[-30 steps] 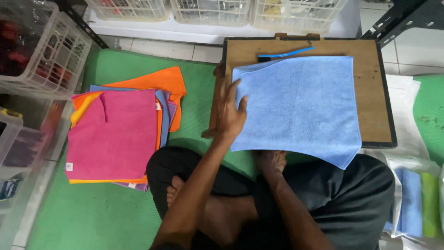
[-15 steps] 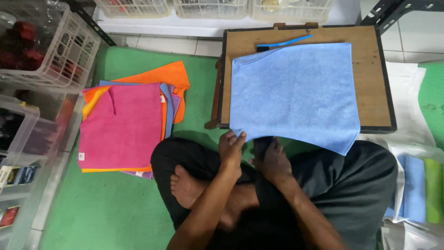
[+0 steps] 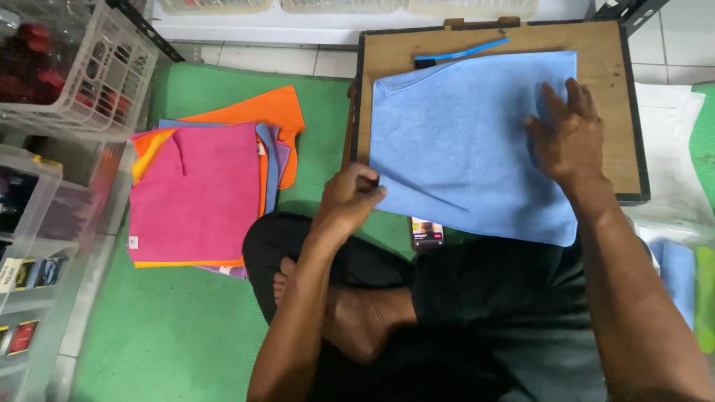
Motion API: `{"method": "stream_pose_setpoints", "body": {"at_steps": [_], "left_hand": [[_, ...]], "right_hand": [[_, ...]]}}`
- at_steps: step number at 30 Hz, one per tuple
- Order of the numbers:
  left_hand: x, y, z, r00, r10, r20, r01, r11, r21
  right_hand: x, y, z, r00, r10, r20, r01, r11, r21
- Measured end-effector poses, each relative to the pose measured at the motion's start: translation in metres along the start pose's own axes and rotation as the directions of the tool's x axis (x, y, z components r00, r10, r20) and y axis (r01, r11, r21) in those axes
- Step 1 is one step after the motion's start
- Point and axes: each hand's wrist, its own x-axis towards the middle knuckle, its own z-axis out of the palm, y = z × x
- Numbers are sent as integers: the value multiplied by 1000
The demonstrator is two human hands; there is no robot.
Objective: The person folds small purple and pink microfiber cloths and places them into plastic zipper bags, then later uses a small blue brush to clean a blue microfiber cloth on a wooden board.
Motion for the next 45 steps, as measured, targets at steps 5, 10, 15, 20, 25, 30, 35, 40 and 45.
{"method": "stream_pose_setpoints", "body": {"at_steps": [5,10,15,20,25,30,35,40,45], "left_hand": [[39,19,12,902,417,-115,-192,624,757],[127,-9,37,721,561,407,-550,106,828],[158,-12,23,826,460,325,-441,168,882],[150,4,15,845,480,235,-331,125,935],[153,8,12,885,413,215,-284,113,952],[159,0,13,897,390,208,-296,183,937],[160,-11,14,849,497,181,-330,231,915],[153,26,7,842,492,221,-315,116,942],[204,11,2,706,701,103,-357,227,906]], "right_hand": [[13,18,27,982,-30,185,47,995,-85],[25,20,35,981,38,192,-19,995,-101],[30,29,37,988,1,152,17,993,-119],[45,34,43,984,-63,166,86,988,-131],[74,19,51,994,-14,104,34,981,-189],[121,-7,78,973,-219,76,226,968,-110],[144,-4,87,938,-329,111,340,935,-103],[117,73,72,991,37,-126,-36,999,3],[98,50,23,990,123,-66,-122,992,17]]}}
